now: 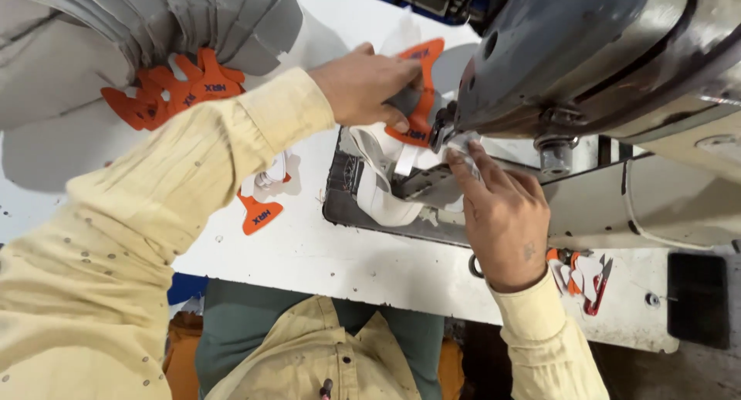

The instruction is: The person aligns orange and white fabric pieces and sews them together using a sewing machine. They repeatedly pick up fabric pieces, guide them under the needle, and trim excess thread with scissors.

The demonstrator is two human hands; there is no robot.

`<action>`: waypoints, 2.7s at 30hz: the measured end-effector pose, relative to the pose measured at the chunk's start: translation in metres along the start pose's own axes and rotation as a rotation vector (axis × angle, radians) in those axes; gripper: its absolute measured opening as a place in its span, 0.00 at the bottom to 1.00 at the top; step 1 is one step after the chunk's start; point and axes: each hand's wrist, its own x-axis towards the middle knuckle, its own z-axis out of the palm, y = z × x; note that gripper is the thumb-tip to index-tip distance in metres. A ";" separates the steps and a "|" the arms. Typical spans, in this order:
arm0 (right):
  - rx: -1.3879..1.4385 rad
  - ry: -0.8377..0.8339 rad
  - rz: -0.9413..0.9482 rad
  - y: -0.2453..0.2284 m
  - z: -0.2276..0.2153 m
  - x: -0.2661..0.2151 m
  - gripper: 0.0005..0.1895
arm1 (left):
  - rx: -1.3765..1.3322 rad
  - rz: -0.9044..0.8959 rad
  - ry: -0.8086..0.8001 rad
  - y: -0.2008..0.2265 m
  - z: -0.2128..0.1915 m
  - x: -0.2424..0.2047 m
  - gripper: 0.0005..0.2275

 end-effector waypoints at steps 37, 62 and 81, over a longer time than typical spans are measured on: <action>0.217 0.048 -0.169 0.079 0.088 0.038 0.21 | -1.173 -0.380 0.812 0.110 0.102 -0.071 0.18; 0.489 0.076 -0.002 0.094 0.126 0.060 0.11 | -1.270 -0.337 0.898 0.116 0.110 -0.051 0.15; 0.045 0.103 0.624 0.028 0.112 -0.200 0.20 | -1.128 -0.277 0.948 0.118 0.116 -0.067 0.21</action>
